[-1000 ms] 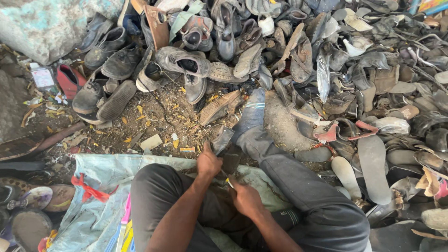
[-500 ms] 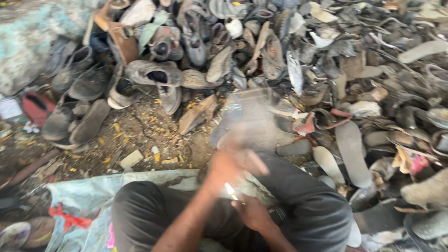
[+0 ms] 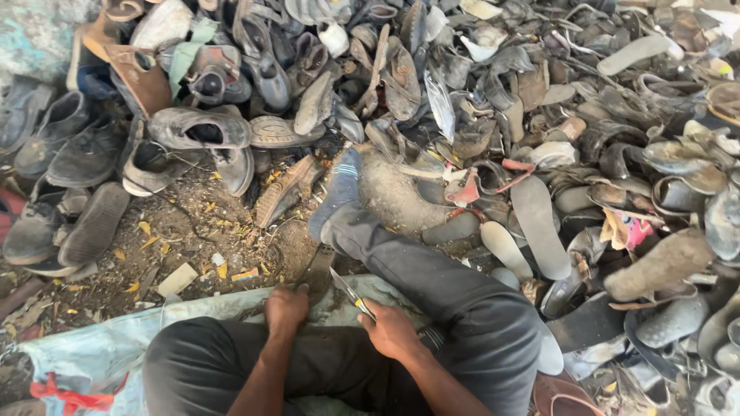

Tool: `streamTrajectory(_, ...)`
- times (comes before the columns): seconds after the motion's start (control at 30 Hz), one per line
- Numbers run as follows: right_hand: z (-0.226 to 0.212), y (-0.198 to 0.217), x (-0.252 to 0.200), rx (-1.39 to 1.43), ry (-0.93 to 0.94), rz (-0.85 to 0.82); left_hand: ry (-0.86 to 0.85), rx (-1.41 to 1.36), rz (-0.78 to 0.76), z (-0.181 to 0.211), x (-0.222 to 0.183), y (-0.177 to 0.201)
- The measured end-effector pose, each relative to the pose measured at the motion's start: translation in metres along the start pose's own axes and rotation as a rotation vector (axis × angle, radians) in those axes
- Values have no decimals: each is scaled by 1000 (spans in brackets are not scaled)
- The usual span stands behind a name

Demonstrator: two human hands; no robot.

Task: The person uses a small blade to trim and scrape various parts of a shoe, handling different used footwear from a large pile and picking up several shoes individually to work on their soles and edges.

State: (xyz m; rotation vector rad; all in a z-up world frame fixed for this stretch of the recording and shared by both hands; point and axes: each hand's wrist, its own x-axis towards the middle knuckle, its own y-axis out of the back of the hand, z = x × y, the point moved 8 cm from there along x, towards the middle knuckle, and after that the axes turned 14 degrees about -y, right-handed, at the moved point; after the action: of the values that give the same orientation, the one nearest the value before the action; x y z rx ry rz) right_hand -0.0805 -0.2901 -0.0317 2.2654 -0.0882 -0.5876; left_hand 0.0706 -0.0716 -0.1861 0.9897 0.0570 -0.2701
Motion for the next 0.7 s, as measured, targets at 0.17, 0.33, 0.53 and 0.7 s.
streamTrajectory(0.17, 0, 5, 13, 85, 27, 123, 319, -782, 25, -14, -1, -14)
streamTrajectory(0.33, 16, 16, 9, 224, -114, 145, 279, -1284, 258, 23, -22, 44)
streamTrajectory(0.53, 9, 19, 13, 236, -125, 130, 21, -394, 250, -89, -82, 184)
streamTrajectory(0.7, -11, 9, 18, 221, 85, 183, 650, 18, 318, -294, -223, 259)
